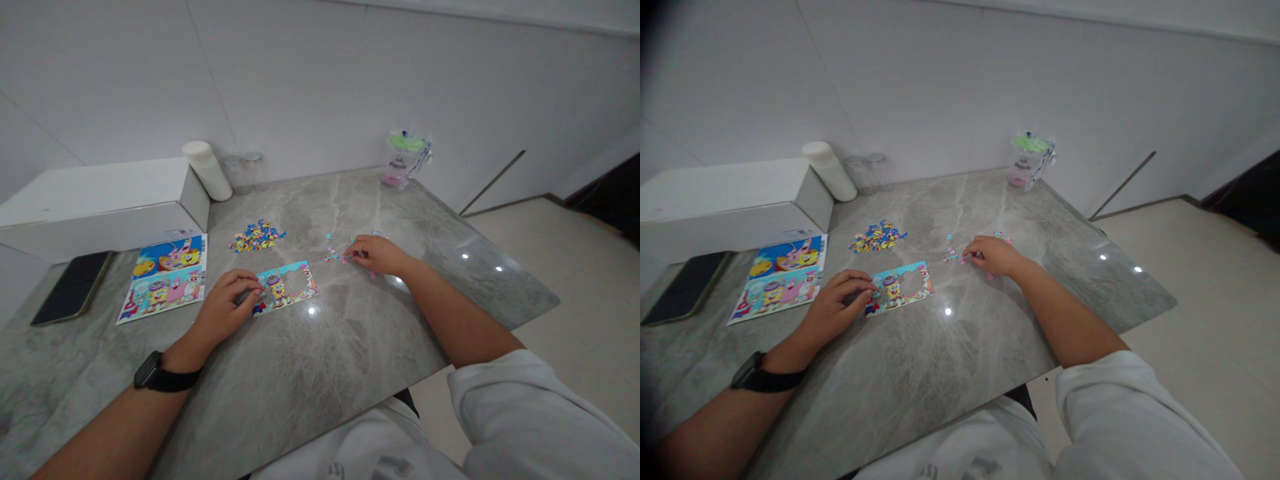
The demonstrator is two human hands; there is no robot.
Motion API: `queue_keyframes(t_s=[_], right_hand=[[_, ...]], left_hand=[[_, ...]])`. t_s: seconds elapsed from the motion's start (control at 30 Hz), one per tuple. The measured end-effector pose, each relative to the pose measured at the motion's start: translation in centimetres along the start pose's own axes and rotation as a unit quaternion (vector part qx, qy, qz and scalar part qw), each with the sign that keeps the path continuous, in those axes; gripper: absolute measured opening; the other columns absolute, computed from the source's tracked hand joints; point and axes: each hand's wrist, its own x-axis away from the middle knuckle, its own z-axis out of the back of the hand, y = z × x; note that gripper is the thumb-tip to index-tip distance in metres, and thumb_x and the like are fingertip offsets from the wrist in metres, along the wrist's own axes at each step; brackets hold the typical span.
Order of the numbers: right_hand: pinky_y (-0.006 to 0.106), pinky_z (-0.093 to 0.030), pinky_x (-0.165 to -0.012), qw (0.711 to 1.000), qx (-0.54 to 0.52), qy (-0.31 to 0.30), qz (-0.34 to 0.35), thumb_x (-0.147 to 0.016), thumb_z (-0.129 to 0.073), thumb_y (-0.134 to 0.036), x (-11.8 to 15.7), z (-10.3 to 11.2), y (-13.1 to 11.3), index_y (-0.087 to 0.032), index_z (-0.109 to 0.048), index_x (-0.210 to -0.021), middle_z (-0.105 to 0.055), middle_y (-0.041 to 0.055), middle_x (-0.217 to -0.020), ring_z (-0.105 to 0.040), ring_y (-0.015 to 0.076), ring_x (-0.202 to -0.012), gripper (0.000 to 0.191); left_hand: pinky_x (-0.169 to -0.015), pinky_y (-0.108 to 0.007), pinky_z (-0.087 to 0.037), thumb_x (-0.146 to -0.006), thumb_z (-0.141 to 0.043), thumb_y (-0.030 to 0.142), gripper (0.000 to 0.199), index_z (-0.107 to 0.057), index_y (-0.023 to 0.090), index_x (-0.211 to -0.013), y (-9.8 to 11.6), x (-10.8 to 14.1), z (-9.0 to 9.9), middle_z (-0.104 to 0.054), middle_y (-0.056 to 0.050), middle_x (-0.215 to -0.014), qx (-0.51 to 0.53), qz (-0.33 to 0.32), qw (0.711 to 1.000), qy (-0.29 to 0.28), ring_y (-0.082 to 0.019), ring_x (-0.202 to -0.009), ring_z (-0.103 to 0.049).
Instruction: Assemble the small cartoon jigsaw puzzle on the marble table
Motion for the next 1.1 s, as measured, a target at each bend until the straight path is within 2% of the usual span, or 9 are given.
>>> queue_keyframes(t_s=[0.1, 0.2, 0.27, 0.4, 0.47, 0.6, 0.73, 1.1], right_hand=[[0.031, -0.048, -0.084, 0.997, 0.017, 0.057, -0.059, -0.093, -0.063, -0.016, 0.2, 0.4, 0.9, -0.024, -0.081, -0.116, -0.075, 0.007, -0.1, -0.067, 0.0196, -0.087, 0.03], [0.032, -0.049, -0.084, 0.993, 0.031, 0.079, -0.081, -0.094, -0.063, -0.018, 0.3, 0.6, 1.4, -0.023, -0.081, -0.115, -0.075, 0.0077, -0.101, -0.067, 0.0204, -0.088, 0.027], [0.032, -0.05, -0.085, 0.995, 0.027, 0.075, -0.06, -0.097, -0.064, -0.022, 0.2, 0.2, 1.0, -0.023, -0.081, -0.115, -0.074, 0.0083, -0.104, -0.068, 0.0204, -0.09, 0.025], [0.031, -0.051, -0.09, 0.999, 0.009, 0.038, 0.028, -0.1, -0.064, -0.025, -0.2, -1.2, -0.7, -0.025, -0.08, -0.121, -0.072, 0.0088, -0.109, -0.069, 0.0208, -0.1, 0.026], [0.031, -0.051, -0.089, 0.999, 0.012, 0.022, 0.042, -0.1, -0.064, -0.024, -0.4, -1.6, -1.4, -0.024, -0.08, -0.121, -0.071, 0.0092, -0.108, -0.069, 0.0213, -0.1, 0.026], [0.031, -0.05, -0.089, 0.999, 0.003, 0.018, 0.035, -0.099, -0.065, -0.023, -0.5, -1.7, -1.8, -0.021, -0.08, -0.115, -0.071, 0.0095, -0.108, -0.069, 0.0209, -0.1, 0.022], [0.031, -0.05, -0.088, 0.999, 0.002, 0.039, -0.01, -0.097, -0.068, -0.026, -0.6, -1.8, -2.1, -0.022, -0.078, -0.118, -0.071, 0.0093, -0.113, -0.068, 0.0204, -0.098, 0.023], [0.029, -0.049, -0.087, 0.999, -0.016, 0.027, -0.039, -0.093, -0.072, -0.024, -1.1, -2.3, -2.7, -0.021, -0.079, -0.105, -0.071, 0.0074, -0.102, -0.067, 0.0194, -0.093, 0.014]], left_hand=[[-0.101, -0.043, -0.054, -0.1, -0.058, 0.043, 0.029, -0.079, 0.023, -0.097, 0.0, 0.0, 0.0, -0.071, -0.008, -0.112, -0.001, 0.002, 1.0, 0.001, -0.024, -0.108, -0.067], [-0.1, -0.042, -0.054, -0.1, -0.058, 0.043, 0.029, -0.079, 0.023, -0.096, 0.0, 0.0, 0.0, -0.071, -0.008, -0.111, 0.001, -0.001, 1.0, 0.003, -0.023, -0.107, -0.067], [-0.1, -0.042, -0.054, -0.1, -0.058, 0.042, 0.028, -0.079, 0.023, -0.097, 0.0, -0.1, 0.0, -0.071, -0.007, -0.111, 0.001, -0.001, 1.0, 0.003, -0.023, -0.107, -0.068], [-0.101, -0.042, -0.054, -0.1, -0.059, 0.042, 0.028, -0.078, 0.023, -0.096, 0.0, -0.1, 0.0, -0.071, -0.007, -0.11, -0.001, 0.001, 1.0, 0.0, -0.023, -0.107, -0.067], [-0.101, -0.041, -0.054, -0.1, -0.059, 0.043, 0.028, -0.078, 0.023, -0.096, 0.0, -0.1, 0.1, -0.071, -0.007, -0.11, -0.001, 0.001, 1.0, -0.002, -0.023, -0.107, -0.067], [-0.101, -0.041, -0.054, -0.101, -0.058, 0.044, 0.029, -0.078, 0.023, -0.096, 0.3, -0.2, 0.1, -0.071, -0.007, -0.109, -0.002, 0.003, 1.0, 0.0, -0.023, -0.106, -0.067], [-0.1, -0.042, -0.054, -0.101, -0.058, 0.044, 0.03, -0.078, 0.023, -0.095, 0.4, -0.2, 0.1, -0.071, -0.007, -0.109, -0.001, 0.006, 1.0, 0.004, -0.024, -0.106, -0.067], [-0.101, -0.041, -0.053, -0.101, -0.057, 0.043, 0.031, -0.079, 0.022, -0.096, 0.6, -0.1, 0.0, -0.071, -0.008, -0.109, 0.006, 0.001, 1.0, 0.004, -0.023, -0.106, -0.067]])
